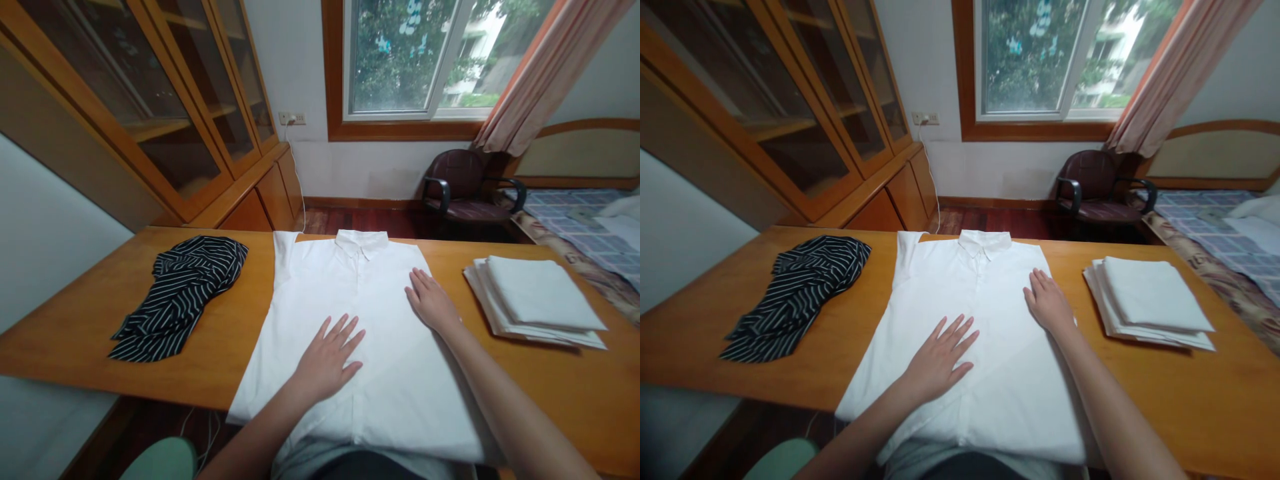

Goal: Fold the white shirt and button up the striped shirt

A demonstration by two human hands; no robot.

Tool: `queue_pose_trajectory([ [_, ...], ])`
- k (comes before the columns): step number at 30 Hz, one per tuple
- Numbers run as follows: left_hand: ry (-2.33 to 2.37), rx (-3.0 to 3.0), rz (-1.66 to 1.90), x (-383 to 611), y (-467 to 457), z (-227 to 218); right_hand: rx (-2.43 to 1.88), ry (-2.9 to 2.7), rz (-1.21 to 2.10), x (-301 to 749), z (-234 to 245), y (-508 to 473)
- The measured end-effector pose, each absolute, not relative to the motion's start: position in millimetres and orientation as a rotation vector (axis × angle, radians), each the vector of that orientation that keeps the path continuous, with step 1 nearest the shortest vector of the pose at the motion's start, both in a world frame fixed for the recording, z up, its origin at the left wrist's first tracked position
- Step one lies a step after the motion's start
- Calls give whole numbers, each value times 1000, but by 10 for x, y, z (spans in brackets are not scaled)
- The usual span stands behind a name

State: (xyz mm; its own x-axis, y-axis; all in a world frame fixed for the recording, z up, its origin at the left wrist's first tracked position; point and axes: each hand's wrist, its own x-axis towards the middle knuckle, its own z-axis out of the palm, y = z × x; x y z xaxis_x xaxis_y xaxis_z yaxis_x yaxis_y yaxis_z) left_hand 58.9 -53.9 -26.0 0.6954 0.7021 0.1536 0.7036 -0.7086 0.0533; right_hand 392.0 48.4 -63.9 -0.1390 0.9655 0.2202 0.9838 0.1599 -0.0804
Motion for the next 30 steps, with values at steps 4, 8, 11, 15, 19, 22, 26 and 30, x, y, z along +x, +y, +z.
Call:
queue_pose_trajectory([
  [4, -1211, -2840, -244, 514, -578, -290, -1918, -2208, -151, 4140, -636, 577],
  [8, -1266, -2776, -237, 469, -615, -310, -1966, -2198, -197, 4161, -587, 621],
  [11, -1317, -2737, -264, 475, -636, -319, -1977, -2179, -291, 4053, -482, 609],
  [15, -1352, -2717, -276, 512, -652, -315, -1894, -2179, -320, 3658, -369, 523],
  [19, -1437, -2695, -280, 595, -599, -287, -1746, -2276, -161, 3154, -435, 366],
  [22, -1508, -2671, -294, 723, -503, -284, -1713, -2292, -80, 2941, -529, 274],
  [26, -1504, -2660, -327, 920, -407, -341, -1728, -2271, -33, 2904, -567, 249],
  [30, -1460, -2657, -343, 975, -419, -409, -1731, -2278, -14, 2986, -551, 292],
])
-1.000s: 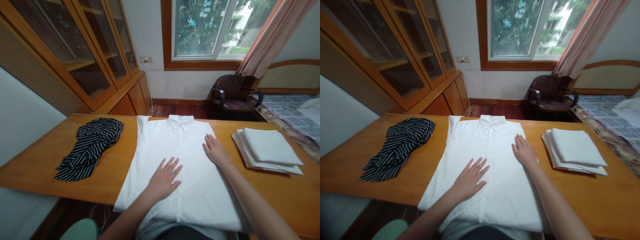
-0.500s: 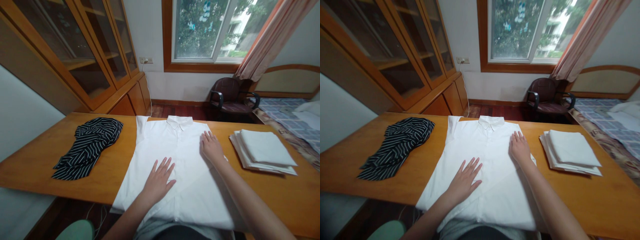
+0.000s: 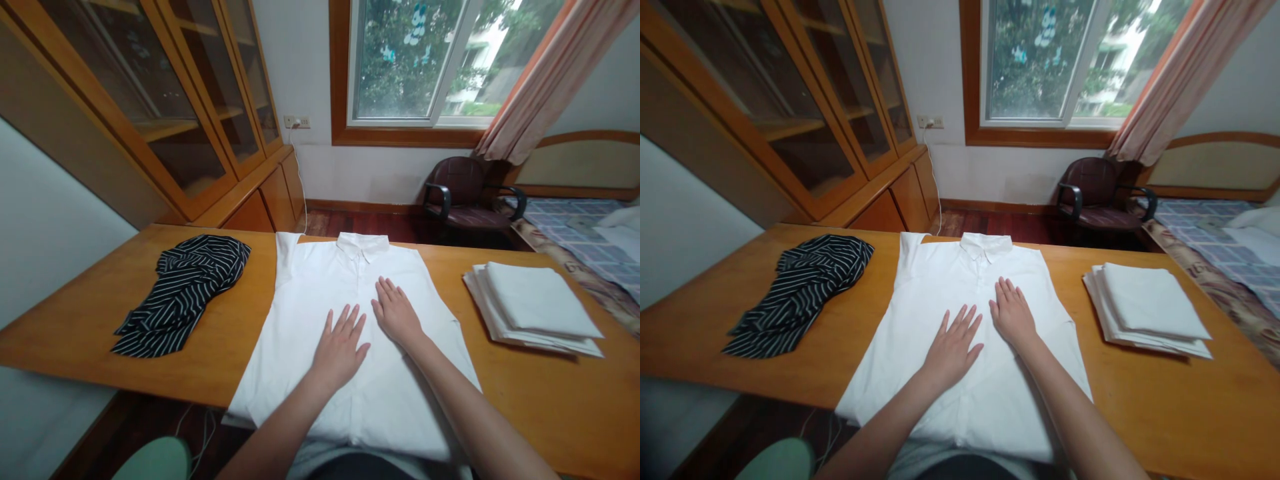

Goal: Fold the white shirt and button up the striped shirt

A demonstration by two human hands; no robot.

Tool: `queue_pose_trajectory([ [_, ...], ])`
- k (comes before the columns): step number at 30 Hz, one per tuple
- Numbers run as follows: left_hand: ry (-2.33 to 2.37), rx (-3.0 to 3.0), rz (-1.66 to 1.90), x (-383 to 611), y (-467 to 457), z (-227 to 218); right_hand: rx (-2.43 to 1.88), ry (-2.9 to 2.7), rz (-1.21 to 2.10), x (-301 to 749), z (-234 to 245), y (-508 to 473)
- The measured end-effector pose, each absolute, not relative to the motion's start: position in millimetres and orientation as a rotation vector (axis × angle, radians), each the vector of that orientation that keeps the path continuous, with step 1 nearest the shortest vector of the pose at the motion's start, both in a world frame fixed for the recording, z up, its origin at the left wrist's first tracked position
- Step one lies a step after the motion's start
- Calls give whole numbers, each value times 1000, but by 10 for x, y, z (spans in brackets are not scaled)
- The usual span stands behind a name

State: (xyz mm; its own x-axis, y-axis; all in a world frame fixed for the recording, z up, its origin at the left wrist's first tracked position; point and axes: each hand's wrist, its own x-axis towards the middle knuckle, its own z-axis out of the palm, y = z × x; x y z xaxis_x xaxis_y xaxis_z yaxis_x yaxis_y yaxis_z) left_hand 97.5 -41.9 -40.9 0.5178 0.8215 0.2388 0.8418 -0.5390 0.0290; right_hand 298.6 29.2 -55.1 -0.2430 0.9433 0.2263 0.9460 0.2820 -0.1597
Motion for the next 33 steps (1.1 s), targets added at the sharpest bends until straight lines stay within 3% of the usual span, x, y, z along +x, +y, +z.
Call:
queue_pose_trajectory([
  [15, -1551, -2679, -416, 617, -384, -375, -1836, -2167, -108, 3764, -620, 579],
  [23, -2065, -2252, -819, -4, 653, -124, -1786, -2129, -109, 3746, -623, 565],
  [28, -2409, -1898, -735, -369, 1223, -73, -1740, -2090, -66, 3757, -638, 577],
  [33, -2506, -1940, -653, -439, 1415, -145, -1748, -2083, -55, 3742, -618, 569],
])
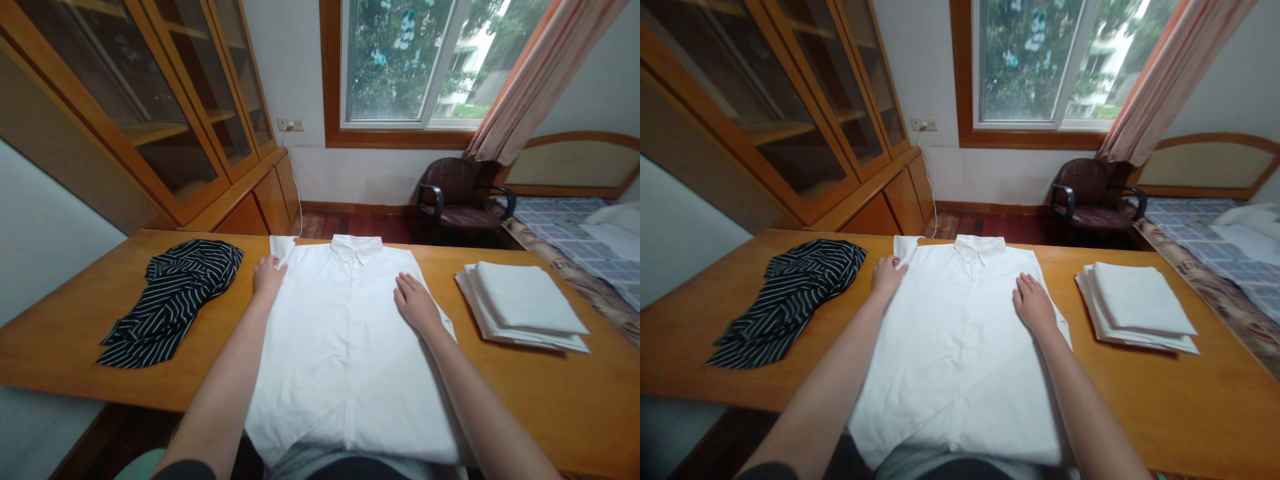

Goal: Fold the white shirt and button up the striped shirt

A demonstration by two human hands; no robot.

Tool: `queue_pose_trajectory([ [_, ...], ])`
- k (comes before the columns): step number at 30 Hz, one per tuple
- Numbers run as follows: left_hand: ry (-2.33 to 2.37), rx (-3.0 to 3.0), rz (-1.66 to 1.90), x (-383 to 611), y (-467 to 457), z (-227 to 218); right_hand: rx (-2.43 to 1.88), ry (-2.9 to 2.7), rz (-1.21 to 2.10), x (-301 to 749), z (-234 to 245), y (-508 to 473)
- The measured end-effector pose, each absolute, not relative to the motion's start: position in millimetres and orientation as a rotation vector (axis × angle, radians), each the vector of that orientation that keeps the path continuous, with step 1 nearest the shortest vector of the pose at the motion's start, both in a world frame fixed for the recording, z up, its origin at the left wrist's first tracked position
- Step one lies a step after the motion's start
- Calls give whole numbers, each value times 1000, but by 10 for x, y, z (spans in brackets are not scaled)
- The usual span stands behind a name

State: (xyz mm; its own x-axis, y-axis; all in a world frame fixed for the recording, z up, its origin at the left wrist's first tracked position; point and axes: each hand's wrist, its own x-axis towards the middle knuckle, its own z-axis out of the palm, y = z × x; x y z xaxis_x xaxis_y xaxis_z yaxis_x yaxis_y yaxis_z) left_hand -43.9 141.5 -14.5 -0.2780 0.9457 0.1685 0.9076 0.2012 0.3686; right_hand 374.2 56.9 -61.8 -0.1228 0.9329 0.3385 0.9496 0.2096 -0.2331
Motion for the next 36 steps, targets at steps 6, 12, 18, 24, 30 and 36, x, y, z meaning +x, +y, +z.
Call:
queue_pose_trajectory([
  [6, 2383, 1926, 637, -422, 1263, -204, -1757, -2082, -56, 3730, -586, 544],
  [12, 2441, 1913, 507, -439, 900, -233, -1741, -2121, -78, 3737, -591, 501],
  [18, 2427, 2040, 332, -396, 517, -180, -1695, -2138, -61, 3719, -587, 328],
  [24, 2336, 2097, 200, -286, 245, -34, -1696, -2129, -53, 3776, -574, 162],
  [30, 1917, 2239, 44, -212, -79, 112, -1684, -2143, -47, 3848, -549, 102],
  [36, 1678, 2225, 192, -372, 66, 280, -1684, -2131, -42, 3863, -555, 122],
])
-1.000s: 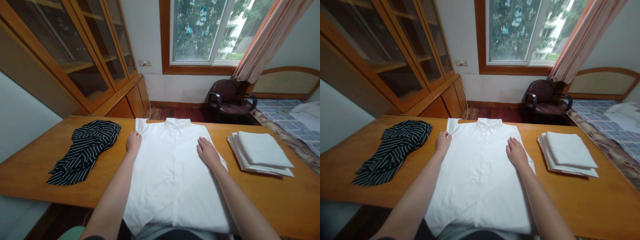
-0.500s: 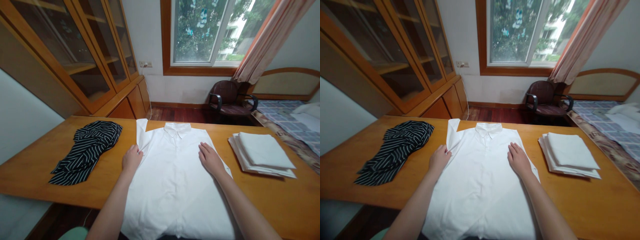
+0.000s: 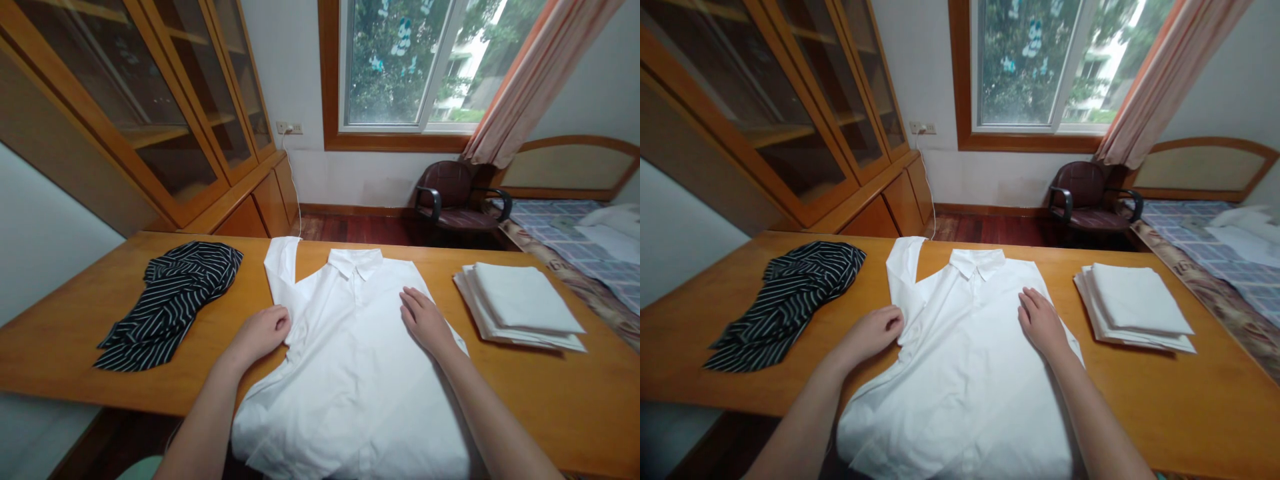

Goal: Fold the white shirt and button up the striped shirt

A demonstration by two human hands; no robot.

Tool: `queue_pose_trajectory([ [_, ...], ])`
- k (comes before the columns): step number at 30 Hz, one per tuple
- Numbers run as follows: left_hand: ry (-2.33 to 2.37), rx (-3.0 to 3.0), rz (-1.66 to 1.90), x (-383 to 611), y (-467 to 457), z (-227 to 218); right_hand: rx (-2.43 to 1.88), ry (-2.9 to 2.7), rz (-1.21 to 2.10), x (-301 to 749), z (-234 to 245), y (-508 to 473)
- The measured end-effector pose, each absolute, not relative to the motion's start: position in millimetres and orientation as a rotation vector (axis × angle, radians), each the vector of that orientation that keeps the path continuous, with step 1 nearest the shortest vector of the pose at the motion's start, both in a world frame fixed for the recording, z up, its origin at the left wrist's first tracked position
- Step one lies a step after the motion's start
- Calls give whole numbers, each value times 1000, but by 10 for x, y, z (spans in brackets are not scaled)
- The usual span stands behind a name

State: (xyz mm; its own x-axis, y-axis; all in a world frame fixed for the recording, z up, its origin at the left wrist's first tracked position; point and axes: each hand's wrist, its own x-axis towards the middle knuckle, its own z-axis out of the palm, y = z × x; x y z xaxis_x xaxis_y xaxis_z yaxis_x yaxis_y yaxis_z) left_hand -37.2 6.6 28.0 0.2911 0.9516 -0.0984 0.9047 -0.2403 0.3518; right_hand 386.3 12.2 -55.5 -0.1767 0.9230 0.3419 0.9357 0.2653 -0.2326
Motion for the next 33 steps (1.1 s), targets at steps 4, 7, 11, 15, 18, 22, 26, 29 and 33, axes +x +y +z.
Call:
queue_pose_trajectory([
  [4, 1927, 2270, 543, -574, 542, 190, -1687, -2134, -41, 3871, -561, 155],
  [7, 2050, 2324, 444, -702, 886, 31, -1689, -2130, -40, 3872, -562, 196],
  [11, 2034, 2352, 316, -814, 1160, -107, -1705, -2135, -62, 3861, -573, 240],
  [15, 2019, 2367, 299, -905, 1215, -109, -1769, -2153, -123, 3840, -605, 253],
  [18, 2098, 2330, 271, -1005, 1159, -76, -1805, -2151, -153, 3825, -628, 254],
  [22, 2217, 2357, 342, -1216, 1072, 16, -1832, -2169, -175, 3813, -626, 251],
  [26, 2210, 2369, 557, -1432, 990, 221, -1850, -2184, -178, 3806, -601, 247],
  [29, 2261, 2192, 627, -1520, 887, 437, -1865, -2189, -178, 3801, -588, 241],
  [33, 2154, 2052, 417, -1593, 737, 735, -1876, -2186, -183, 3801, -586, 238],
])
